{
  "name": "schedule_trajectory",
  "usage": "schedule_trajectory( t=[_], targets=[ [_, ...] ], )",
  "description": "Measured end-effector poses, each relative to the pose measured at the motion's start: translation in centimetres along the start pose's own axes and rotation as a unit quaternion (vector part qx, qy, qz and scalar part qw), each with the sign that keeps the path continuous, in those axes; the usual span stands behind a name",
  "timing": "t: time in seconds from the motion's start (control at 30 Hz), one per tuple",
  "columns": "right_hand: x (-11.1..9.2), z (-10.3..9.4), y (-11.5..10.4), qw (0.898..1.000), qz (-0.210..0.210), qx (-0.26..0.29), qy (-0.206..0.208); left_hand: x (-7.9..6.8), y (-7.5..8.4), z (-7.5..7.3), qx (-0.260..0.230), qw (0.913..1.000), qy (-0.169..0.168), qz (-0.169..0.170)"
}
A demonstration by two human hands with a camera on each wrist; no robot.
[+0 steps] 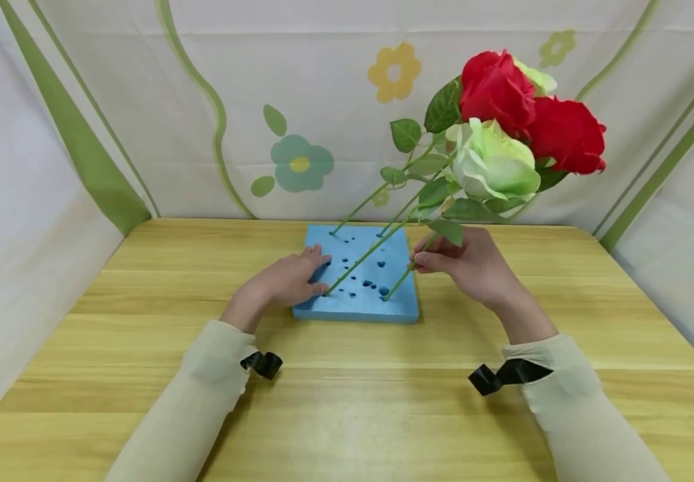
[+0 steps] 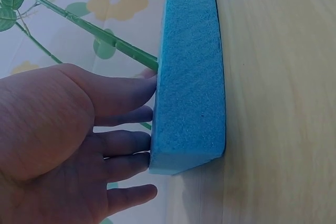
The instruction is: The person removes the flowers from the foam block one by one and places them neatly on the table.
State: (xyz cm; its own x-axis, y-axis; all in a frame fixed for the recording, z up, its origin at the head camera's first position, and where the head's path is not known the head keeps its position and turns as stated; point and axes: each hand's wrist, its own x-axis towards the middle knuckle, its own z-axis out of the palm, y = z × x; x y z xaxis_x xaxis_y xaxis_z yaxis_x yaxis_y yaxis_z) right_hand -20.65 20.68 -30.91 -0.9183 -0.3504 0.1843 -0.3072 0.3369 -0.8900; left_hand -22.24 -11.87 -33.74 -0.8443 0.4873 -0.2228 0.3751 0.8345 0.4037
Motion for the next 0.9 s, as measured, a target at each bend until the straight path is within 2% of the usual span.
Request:
schedule_trajectory(
  t=[0.3,0.7,0.83,0.9],
  targets=[
    [0.5,0.0,-0.1,0.997,-0.053,0.046,0.037,-0.2,-0.2,-0.3,-0.005,1.0,-0.002,-0.002],
    [1.1,0.1,-1.0,0.994,-0.041,0.061,0.086,-0.8,-0.7,-0.7,-0.01,0.9999,0.002,-0.004],
    [1.4,0.3,-1.1,0.994,-0.028,0.057,0.089,-1.1,-0.9,-0.7,-0.012,0.9999,0.002,-0.009],
    [1.6,0.3,-1.2,0.993,-0.024,0.072,0.091,-1.2,-1.1,-0.7,-0.012,0.9999,0.001,-0.011]
  ],
)
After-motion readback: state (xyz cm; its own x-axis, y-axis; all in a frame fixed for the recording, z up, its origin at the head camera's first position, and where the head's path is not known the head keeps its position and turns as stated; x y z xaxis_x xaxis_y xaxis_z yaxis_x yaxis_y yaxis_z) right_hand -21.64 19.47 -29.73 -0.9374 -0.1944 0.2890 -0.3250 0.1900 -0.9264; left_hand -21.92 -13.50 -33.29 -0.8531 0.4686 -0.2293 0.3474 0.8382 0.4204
